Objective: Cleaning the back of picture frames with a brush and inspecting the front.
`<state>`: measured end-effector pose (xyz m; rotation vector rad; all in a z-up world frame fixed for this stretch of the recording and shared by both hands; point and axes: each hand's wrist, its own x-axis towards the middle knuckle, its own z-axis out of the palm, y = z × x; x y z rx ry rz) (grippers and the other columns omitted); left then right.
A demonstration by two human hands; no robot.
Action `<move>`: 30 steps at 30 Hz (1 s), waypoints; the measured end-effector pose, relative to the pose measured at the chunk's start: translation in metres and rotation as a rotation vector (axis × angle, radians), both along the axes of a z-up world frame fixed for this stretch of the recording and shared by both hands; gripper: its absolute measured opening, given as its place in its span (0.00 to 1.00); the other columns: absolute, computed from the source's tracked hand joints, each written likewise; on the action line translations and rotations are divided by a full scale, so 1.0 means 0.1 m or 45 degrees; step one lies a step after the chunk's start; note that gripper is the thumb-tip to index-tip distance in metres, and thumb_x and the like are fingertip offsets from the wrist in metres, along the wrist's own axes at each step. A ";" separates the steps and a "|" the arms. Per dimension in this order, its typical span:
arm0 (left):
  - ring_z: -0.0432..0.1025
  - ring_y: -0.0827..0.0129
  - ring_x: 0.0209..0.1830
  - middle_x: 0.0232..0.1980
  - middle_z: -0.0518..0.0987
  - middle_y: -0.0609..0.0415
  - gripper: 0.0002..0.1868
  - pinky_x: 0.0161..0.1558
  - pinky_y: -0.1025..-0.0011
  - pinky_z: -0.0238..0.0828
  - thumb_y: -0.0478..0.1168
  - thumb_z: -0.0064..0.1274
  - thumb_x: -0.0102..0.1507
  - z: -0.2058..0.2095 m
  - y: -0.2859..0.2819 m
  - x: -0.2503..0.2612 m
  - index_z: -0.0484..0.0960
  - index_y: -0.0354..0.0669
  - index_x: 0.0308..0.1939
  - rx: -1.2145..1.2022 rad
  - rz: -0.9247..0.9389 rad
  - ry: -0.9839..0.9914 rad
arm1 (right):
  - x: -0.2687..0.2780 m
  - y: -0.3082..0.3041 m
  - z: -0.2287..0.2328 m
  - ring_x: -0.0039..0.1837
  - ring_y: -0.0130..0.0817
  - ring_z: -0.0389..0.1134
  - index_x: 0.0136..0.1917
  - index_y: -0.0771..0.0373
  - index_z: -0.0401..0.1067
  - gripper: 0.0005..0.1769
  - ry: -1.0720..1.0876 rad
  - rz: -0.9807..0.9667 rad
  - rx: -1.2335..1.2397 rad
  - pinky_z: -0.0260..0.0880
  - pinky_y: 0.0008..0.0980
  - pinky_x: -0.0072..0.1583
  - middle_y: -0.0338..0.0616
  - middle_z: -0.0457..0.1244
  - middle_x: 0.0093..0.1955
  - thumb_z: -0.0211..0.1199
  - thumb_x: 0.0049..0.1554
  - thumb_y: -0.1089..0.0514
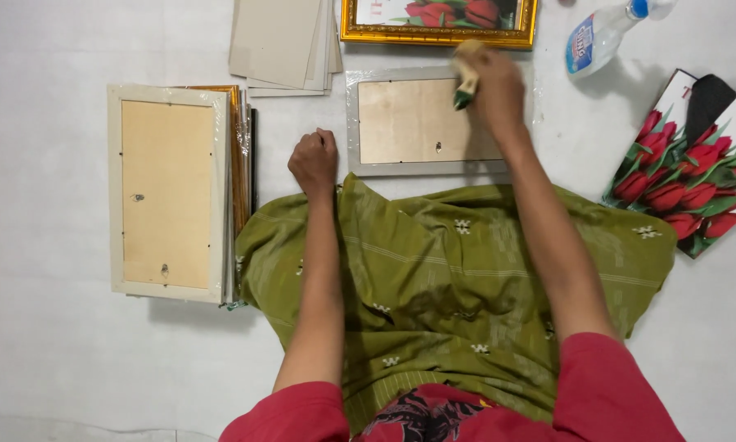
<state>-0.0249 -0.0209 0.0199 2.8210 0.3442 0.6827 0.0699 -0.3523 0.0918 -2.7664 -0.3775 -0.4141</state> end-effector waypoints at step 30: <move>0.71 0.66 0.15 0.15 0.68 0.60 0.19 0.18 0.70 0.68 0.42 0.50 0.62 0.08 -0.07 -0.03 0.71 0.51 0.14 0.010 0.125 -0.167 | -0.14 0.53 0.31 0.64 0.65 0.67 0.69 0.48 0.74 0.26 0.826 0.643 -0.059 0.65 0.58 0.65 0.60 0.68 0.62 0.58 0.59 0.63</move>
